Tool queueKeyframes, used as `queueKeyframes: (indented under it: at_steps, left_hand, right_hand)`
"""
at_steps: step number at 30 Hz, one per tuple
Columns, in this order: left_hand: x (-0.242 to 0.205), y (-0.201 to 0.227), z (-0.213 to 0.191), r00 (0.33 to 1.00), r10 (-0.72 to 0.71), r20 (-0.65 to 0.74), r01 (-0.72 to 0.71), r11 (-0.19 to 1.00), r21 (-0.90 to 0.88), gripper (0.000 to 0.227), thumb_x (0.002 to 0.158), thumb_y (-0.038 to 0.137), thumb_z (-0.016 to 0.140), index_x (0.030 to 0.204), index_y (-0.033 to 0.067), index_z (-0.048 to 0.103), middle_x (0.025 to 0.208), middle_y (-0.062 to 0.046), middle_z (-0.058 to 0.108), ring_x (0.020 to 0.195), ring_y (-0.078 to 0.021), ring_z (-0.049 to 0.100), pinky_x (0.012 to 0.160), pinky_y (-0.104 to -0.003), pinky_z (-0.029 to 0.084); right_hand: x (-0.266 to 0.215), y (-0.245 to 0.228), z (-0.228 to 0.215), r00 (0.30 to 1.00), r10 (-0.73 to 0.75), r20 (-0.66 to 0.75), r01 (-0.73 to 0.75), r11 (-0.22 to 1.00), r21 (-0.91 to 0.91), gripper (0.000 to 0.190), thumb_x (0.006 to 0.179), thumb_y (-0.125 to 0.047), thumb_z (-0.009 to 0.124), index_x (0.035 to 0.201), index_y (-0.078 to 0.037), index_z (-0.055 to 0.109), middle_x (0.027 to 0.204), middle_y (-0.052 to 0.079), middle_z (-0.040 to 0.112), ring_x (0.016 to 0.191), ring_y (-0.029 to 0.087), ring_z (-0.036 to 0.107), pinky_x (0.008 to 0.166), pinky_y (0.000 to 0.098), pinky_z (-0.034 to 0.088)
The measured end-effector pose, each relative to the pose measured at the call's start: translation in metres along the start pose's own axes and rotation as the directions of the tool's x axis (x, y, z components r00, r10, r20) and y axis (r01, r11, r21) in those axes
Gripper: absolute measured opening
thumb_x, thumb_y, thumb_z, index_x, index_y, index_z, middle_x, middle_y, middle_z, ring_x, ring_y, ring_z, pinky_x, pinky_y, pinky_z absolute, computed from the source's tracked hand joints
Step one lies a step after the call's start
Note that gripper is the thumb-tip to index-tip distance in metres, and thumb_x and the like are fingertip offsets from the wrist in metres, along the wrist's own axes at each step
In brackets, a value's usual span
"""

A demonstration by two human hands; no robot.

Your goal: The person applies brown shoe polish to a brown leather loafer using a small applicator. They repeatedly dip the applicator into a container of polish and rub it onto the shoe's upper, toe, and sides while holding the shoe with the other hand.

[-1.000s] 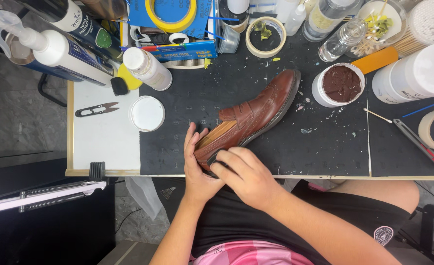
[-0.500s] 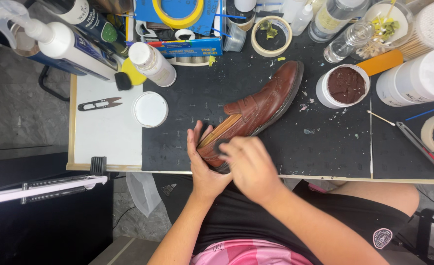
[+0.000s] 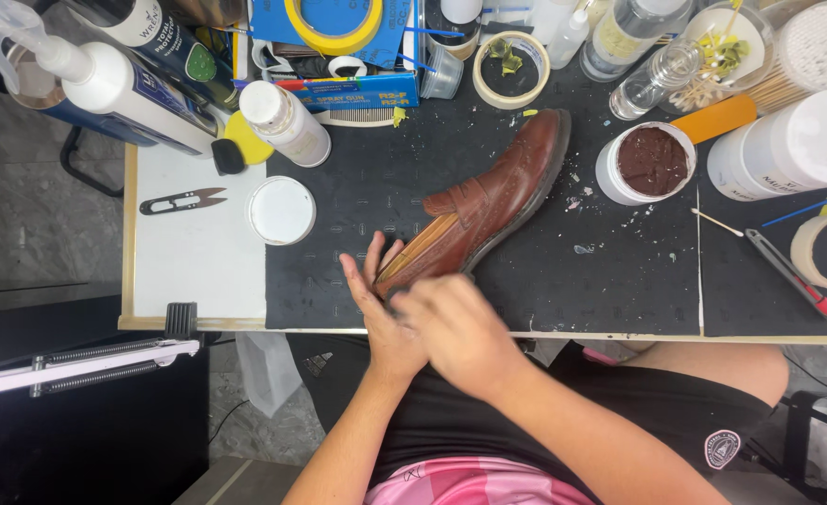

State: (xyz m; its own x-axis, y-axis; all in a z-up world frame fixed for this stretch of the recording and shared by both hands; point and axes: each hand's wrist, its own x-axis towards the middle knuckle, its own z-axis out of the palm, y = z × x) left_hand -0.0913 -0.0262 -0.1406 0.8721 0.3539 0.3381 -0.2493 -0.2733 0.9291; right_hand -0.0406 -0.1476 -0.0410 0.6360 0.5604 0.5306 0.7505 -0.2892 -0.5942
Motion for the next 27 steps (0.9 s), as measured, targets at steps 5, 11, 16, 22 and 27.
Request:
queueKeyframes:
  at_steps: [5, 11, 16, 22, 27]
  left_hand:
    - [-0.002, 0.001, 0.001, 0.999, 0.030, -0.014, -0.029, 0.999, 0.038, 0.148, 0.071, 0.012, 0.097, 0.164, 0.0207, -0.019, 0.166, -0.027, 0.027, 0.149, -0.0399, 0.047, 0.123, -0.050, 0.044]
    - [-0.001, 0.001, 0.003, 0.996, 0.076, -0.041, -0.076, 0.997, -0.016, 0.148, 0.073, 0.014, 0.098, 0.163, 0.0224, -0.021, 0.169, -0.029, 0.020, 0.151, -0.0400, 0.044, 0.123, -0.049, 0.046]
    - [-0.003, -0.003, 0.001, 0.993, 0.101, -0.065, -0.100, 0.995, 0.021, 0.145, 0.076, 0.009, 0.094, 0.165, 0.0237, -0.019, 0.171, -0.029, 0.020, 0.150, -0.0377, 0.047, 0.123, -0.048, 0.046]
    - [-0.003, 0.002, 0.003, 0.992, 0.120, -0.027, -0.117, 0.989, 0.094, 0.150, 0.072, 0.012, 0.097, 0.163, 0.0211, -0.022, 0.167, -0.029, 0.021, 0.148, -0.0378, 0.046, 0.124, -0.048, 0.042]
    - [-0.005, -0.003, 0.004, 0.992, 0.118, -0.036, -0.117, 0.993, 0.031, 0.142, 0.080, 0.004, 0.091, 0.166, 0.0218, -0.022, 0.172, -0.029, 0.021, 0.150, -0.0367, 0.046, 0.126, -0.046, 0.042]
  right_hand:
    - [0.003, 0.028, -0.011, 0.994, 0.099, -0.046, -0.103, 0.989, -0.106, 0.028, 0.080, -0.001, 0.068, 0.108, -0.001, 0.069, 0.109, 0.015, 0.063, 0.103, 0.032, 0.060, 0.088, 0.0392, 0.054]
    - [0.010, 0.022, -0.009, 0.997, 0.004, -0.083, -0.023, 0.972, -0.232, 0.030, 0.078, -0.003, 0.076, 0.108, -0.003, 0.069, 0.110, 0.011, 0.064, 0.106, 0.031, 0.060, 0.091, 0.0430, 0.051]
    - [0.004, 0.014, 0.005, 0.994, -0.092, -0.066, 0.086, 0.992, -0.096, 0.035, 0.076, -0.007, 0.078, 0.110, -0.002, 0.070, 0.107, 0.008, 0.064, 0.100, 0.029, 0.062, 0.086, 0.0410, 0.052]
    - [-0.006, 0.037, -0.007, 0.970, 0.113, -0.217, -0.168, 0.952, -0.257, 0.028, 0.086, 0.000, 0.075, 0.113, -0.008, 0.071, 0.111, 0.005, 0.062, 0.105, 0.031, 0.054, 0.092, 0.0398, 0.049]
    - [-0.017, 0.015, 0.013, 0.991, -0.124, -0.042, 0.110, 0.965, -0.236, 0.025, 0.078, -0.019, 0.071, 0.104, -0.017, 0.074, 0.106, 0.000, 0.064, 0.098, 0.023, 0.053, 0.089, 0.0422, 0.040]
